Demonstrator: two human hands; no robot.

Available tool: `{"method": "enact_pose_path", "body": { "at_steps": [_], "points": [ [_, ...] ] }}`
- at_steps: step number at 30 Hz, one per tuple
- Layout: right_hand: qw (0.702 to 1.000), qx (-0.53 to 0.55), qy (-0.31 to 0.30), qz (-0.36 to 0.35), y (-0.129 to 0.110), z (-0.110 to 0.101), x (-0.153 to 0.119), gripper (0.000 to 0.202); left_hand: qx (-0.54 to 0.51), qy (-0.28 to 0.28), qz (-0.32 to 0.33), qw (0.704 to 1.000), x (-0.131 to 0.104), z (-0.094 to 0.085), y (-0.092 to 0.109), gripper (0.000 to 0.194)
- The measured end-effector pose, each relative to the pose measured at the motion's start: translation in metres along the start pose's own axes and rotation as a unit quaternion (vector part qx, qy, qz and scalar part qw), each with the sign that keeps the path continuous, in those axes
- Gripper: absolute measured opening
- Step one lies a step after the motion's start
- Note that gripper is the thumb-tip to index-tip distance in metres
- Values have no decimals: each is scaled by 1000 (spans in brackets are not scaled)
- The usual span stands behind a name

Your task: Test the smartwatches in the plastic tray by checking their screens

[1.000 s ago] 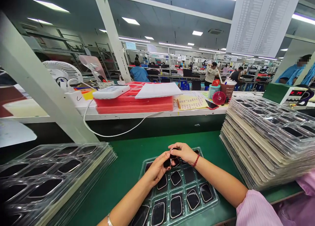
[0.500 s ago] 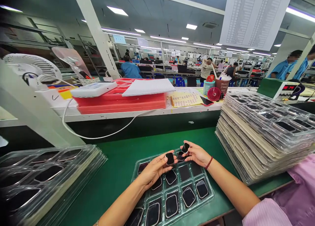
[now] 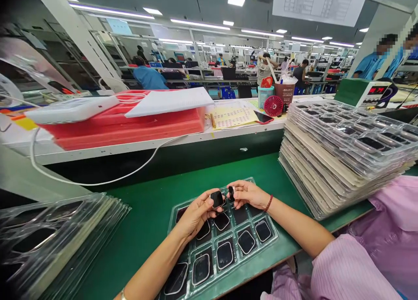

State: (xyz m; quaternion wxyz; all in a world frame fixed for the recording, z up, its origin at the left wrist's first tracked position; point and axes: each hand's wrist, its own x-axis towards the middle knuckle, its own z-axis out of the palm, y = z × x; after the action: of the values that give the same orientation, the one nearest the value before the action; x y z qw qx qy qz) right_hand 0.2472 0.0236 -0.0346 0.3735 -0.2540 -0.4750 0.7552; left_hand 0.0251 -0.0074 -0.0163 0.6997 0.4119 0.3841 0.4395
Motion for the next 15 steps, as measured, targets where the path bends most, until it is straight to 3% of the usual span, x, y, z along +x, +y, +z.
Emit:
{"method": "enact_pose_path", "body": {
  "at_steps": [5, 15],
  "points": [
    [995, -71, 56, -34, 10, -2, 4, 45, 51, 16, 18, 998, 4, 1, -4, 56],
    [976, -198, 56, -64, 8, 3, -1, 46, 127, 13, 54, 990, 6, 1, -12, 51]
  ]
}}
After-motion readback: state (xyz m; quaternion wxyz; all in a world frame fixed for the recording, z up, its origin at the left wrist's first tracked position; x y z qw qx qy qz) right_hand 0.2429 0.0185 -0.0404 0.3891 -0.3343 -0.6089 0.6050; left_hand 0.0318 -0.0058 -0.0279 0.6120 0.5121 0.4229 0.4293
